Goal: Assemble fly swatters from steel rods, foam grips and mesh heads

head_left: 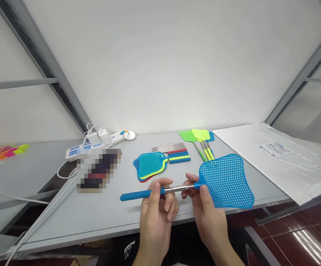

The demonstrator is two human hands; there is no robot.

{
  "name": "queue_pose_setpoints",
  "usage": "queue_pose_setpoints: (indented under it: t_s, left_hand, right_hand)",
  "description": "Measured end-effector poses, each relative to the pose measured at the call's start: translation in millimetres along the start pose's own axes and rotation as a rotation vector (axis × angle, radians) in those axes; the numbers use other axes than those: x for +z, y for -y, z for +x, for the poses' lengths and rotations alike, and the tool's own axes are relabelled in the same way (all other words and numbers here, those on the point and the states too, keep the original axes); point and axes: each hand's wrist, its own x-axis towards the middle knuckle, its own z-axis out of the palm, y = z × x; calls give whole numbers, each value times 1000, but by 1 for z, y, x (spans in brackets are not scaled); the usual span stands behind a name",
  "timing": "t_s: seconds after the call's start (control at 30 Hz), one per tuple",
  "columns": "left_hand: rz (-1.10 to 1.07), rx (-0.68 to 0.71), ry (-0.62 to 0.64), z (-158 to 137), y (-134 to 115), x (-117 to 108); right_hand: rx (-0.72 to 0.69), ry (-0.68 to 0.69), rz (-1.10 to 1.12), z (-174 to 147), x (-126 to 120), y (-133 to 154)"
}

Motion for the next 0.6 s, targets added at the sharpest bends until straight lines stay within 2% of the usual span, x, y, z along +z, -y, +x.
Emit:
queue_pose_setpoints:
  t_s: [0.13, 0.23, 0.33, 0.47, 0.6]
  left_hand:
    - [196, -38, 58, 8, -16, -21]
    - [499, -53, 139, 12, -21, -32]
    - [716, -66, 220, 10, -14, -28]
    - [864, -44, 341, 2, 7, -7]
    - [1000, 32, 436, 6, 15, 5]
  right_hand:
    - [-47, -221, 80, 19, -18, 16]
    - [-59, -241, 59, 29, -29, 26]
    - [-20, -134, -106, 29, -29, 26]
    - [56, 112, -327, 17, -12, 19]
    - [125, 225, -537, 23, -5, 21]
